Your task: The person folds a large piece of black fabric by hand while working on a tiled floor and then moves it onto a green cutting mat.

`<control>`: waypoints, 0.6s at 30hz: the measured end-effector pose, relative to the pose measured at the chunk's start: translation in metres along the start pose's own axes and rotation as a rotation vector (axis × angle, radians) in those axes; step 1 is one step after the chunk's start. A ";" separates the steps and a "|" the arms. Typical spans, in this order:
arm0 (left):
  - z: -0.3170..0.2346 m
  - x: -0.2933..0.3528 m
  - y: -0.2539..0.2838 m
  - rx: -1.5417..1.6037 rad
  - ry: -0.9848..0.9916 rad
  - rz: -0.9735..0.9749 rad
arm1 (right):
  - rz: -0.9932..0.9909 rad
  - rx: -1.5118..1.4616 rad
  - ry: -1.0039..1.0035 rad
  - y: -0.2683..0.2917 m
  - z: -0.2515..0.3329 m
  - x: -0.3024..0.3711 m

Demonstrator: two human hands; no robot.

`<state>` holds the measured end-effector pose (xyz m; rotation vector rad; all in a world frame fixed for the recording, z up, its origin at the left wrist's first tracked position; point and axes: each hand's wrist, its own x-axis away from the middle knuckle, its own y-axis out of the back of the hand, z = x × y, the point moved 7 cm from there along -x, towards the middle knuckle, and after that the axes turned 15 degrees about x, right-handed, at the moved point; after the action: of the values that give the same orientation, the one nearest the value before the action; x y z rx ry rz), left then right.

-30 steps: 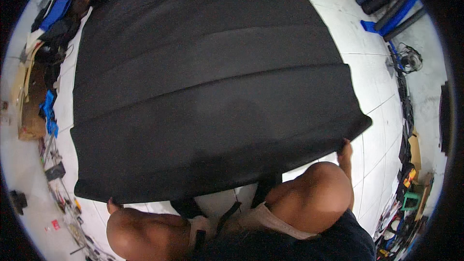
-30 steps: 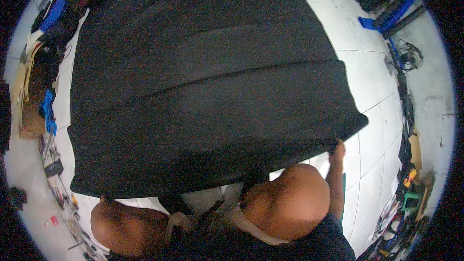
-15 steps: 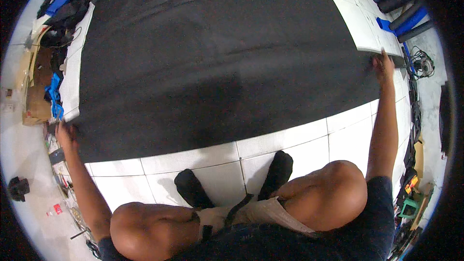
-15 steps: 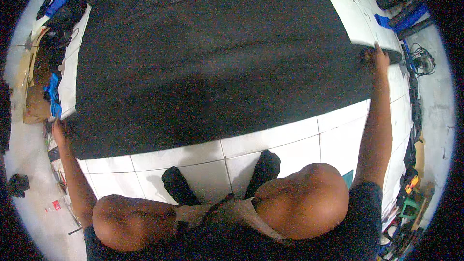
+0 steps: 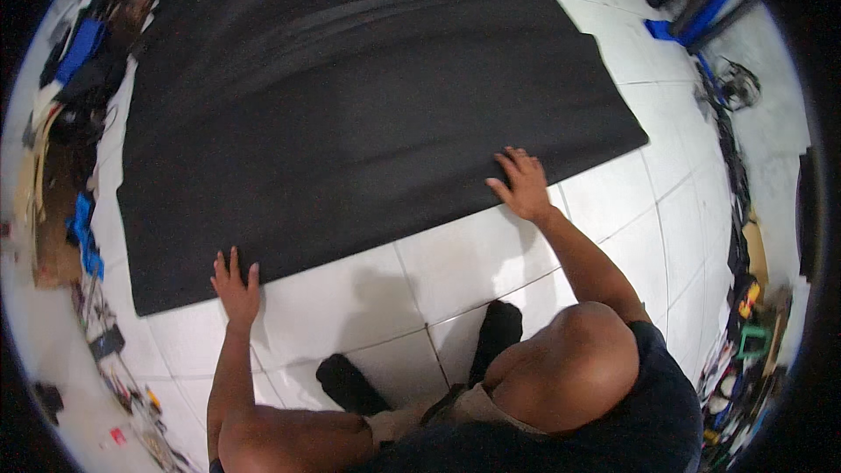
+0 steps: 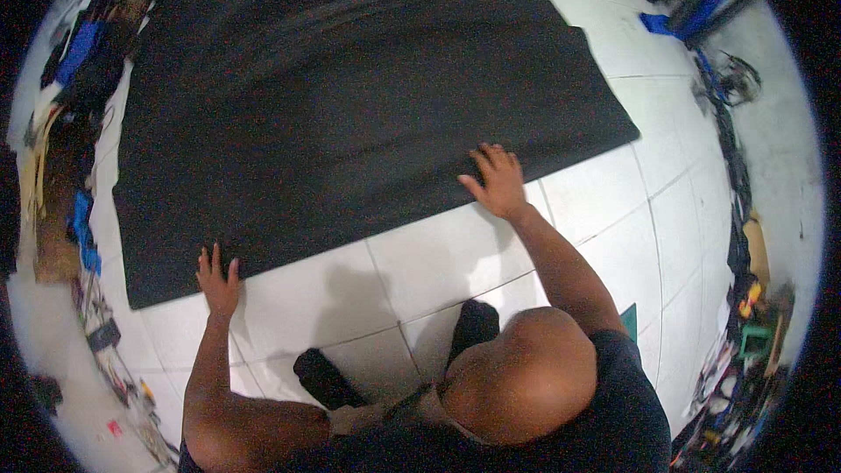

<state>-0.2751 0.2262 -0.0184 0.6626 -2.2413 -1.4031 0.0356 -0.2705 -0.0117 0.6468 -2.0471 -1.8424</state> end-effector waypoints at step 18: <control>0.194 -0.009 -0.019 1.839 0.711 -0.242 | -0.004 -1.470 -1.139 -0.086 -0.117 0.041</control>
<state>-0.3754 0.3618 -0.1156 1.5303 -2.1763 1.1674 0.0713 -0.3971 -0.0849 -0.9444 -0.3255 -3.2222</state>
